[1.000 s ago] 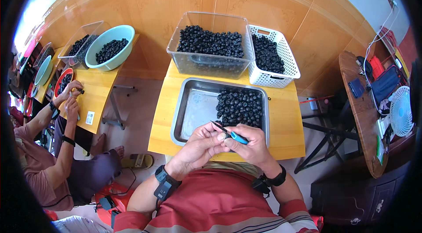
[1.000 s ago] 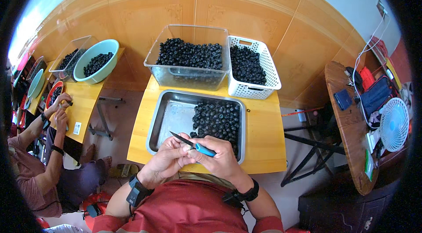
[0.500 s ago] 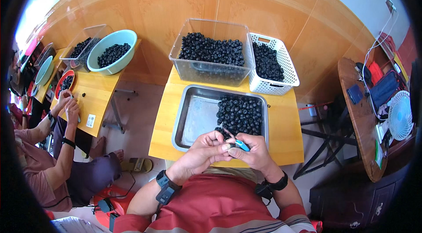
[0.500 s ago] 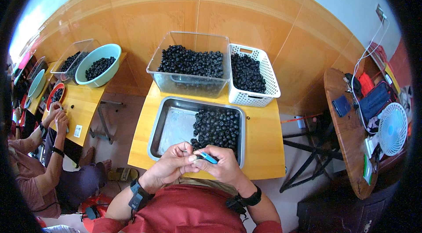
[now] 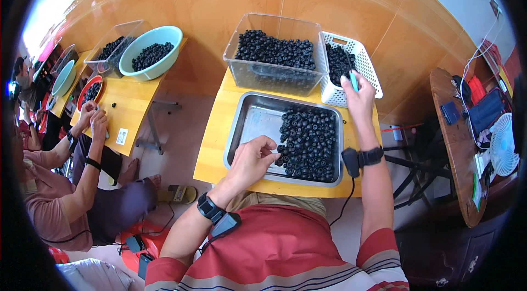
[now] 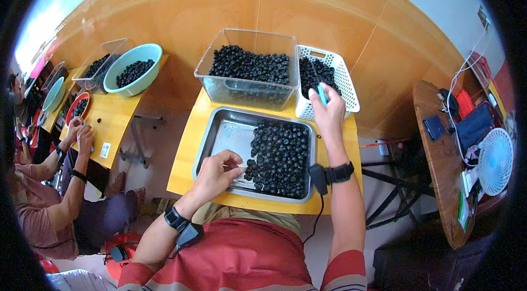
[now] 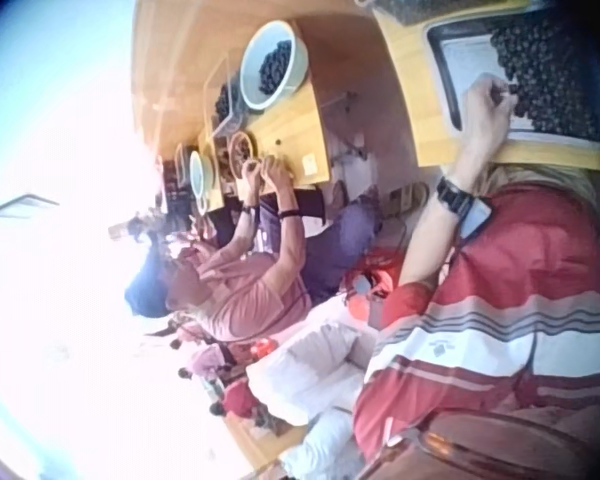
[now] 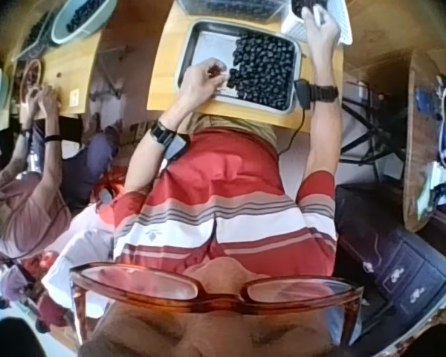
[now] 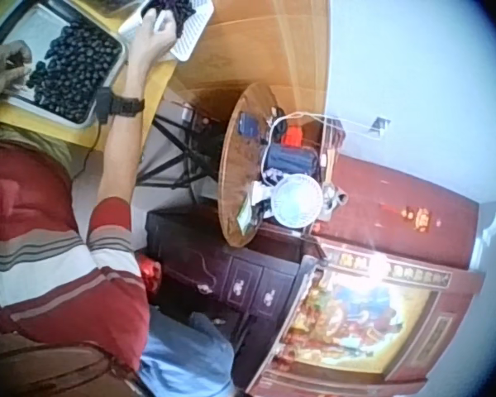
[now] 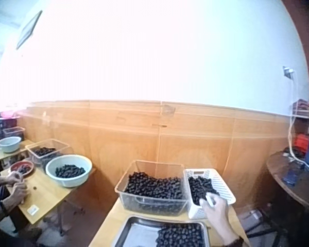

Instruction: Processing small black nuts using a utility knife to remove stems or peel them at a low workbench.

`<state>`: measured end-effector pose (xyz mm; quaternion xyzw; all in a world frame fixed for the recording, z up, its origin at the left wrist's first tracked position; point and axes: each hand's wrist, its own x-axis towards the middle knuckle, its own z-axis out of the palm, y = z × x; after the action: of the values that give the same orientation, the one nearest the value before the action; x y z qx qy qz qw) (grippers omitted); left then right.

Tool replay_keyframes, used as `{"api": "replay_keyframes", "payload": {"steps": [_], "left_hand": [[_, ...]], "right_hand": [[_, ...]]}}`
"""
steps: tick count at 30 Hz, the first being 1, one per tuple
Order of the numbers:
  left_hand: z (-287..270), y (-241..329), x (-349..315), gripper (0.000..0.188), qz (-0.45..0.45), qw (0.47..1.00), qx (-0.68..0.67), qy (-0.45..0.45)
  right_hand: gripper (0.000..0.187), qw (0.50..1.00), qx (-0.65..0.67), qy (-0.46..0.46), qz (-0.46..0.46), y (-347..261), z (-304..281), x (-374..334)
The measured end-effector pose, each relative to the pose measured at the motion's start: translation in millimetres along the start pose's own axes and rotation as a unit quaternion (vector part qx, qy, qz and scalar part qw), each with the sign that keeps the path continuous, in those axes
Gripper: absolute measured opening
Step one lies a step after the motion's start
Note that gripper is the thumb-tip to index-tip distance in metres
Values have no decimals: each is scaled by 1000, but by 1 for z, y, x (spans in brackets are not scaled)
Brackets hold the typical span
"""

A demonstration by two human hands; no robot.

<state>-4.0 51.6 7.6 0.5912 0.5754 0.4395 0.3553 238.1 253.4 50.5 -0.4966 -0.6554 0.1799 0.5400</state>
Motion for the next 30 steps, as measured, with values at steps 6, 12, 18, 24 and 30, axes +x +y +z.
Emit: {"api": "replay_keyframes", "payload": {"steps": [6,12,18,24,30], "left_hand": [[0,-21,16,24,37,986,152,-52],[5,-30,36,26,71,955,258,-126],[8,-24,42,22,99,940,292,-147],[11,-28,42,24,84,950,268,-139],[4,-32,34,24,112,975,158,-106]], "right_hand": [[39,995,38,-91,3,-17,-3,-76],[35,981,82,-136,112,-20,-21,-123],[34,976,96,-142,134,-23,-29,-137],[33,977,92,-147,127,-28,-26,-146],[30,976,98,-158,113,-33,-27,-157]]}}
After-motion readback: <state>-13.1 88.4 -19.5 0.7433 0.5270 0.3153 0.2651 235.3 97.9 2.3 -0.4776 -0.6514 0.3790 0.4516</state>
